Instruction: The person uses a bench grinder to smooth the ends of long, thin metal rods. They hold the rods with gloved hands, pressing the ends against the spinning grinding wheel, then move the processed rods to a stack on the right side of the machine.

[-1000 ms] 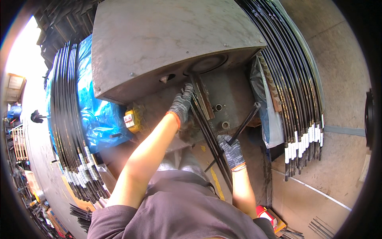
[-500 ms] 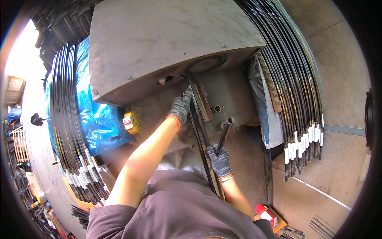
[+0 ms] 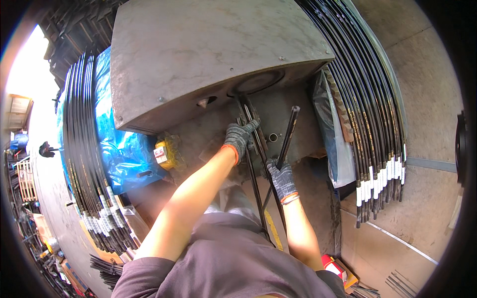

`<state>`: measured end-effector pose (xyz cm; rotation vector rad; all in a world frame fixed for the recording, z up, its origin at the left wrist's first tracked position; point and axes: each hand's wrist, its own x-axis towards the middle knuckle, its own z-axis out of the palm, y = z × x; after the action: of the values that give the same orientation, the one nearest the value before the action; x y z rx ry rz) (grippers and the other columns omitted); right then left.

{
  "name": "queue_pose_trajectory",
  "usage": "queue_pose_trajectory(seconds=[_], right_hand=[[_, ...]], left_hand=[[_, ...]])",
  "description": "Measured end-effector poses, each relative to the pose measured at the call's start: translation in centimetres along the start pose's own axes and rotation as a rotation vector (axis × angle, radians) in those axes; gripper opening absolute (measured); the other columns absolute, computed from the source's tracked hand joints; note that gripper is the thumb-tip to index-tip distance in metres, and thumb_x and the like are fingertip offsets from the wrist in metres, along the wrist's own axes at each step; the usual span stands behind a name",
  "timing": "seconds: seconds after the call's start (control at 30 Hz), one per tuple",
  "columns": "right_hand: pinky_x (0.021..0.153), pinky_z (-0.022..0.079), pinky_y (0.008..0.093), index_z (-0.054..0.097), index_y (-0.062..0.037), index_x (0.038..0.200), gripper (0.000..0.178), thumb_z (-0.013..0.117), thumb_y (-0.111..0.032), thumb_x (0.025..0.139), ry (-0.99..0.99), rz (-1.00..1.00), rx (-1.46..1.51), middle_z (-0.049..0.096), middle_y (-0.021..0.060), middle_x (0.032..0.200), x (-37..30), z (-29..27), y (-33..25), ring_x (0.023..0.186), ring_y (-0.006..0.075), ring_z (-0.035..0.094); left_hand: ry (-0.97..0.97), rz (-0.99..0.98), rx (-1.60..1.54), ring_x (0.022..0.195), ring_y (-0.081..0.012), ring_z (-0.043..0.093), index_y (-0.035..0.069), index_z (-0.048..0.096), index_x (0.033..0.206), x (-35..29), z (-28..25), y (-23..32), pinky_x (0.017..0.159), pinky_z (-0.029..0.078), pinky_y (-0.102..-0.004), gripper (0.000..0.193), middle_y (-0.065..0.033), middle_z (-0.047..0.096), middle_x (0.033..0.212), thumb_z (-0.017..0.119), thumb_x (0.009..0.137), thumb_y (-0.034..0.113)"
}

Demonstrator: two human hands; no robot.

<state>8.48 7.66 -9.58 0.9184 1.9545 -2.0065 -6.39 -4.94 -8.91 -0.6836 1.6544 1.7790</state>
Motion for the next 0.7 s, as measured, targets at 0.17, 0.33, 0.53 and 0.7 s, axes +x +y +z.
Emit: queue_pose_trajectory(seconds=[0.17,0.33,0.53,0.7], right_hand=[[0.05,0.047,0.0265,0.057,-0.0046,0.083,0.004,0.06,-0.007,0.083,0.0,0.093,0.205,0.059,0.0041,0.071,1.0,0.3,0.6,0.057,0.014,0.057],[0.05,0.046,0.025,0.058,-0.0041,0.079,0.006,0.062,-0.008,0.081,0.067,0.003,0.037,0.058,0.0028,0.068,1.3,0.6,0.8,0.056,0.0121,0.055],[0.051,0.044,0.0248,0.061,-0.0024,0.079,0.009,0.065,-0.01,0.079,0.06,-0.04,-0.035,0.06,0.0031,0.068,1.7,0.5,1.1,0.054,0.0109,0.054],[0.061,0.043,0.0263,0.062,-0.0011,0.08,0.009,0.068,-0.005,0.073,0.028,0.092,0.09,0.061,0.0032,0.072,2.2,0.2,1.0,0.063,0.0114,0.052]], left_hand=[[0.008,0.01,-0.03,0.039,-0.0133,0.042,0.006,0.059,0.072,-0.8,0.3,0.8,0.037,0.036,-0.0286,0.031,-0.0024,0.051,0.053,0.074,0.071,0.033],[0.057,-0.031,0.013,0.042,-0.0146,0.045,0.005,0.057,0.074,-0.2,0.5,0.5,0.038,0.038,-0.0294,0.035,-0.0036,0.052,0.057,0.075,0.069,0.035],[0.045,0.001,-0.045,0.047,-0.0176,0.051,0.003,0.057,0.077,0.7,0.2,-0.3,0.039,0.041,-0.0314,0.036,-0.0073,0.058,0.065,0.075,0.069,0.034],[0.033,-0.016,-0.107,0.044,-0.0129,0.047,0.008,0.06,0.079,-0.4,0.7,0.5,0.041,0.036,-0.0268,0.024,-0.0017,0.056,0.063,0.071,0.075,0.03]])
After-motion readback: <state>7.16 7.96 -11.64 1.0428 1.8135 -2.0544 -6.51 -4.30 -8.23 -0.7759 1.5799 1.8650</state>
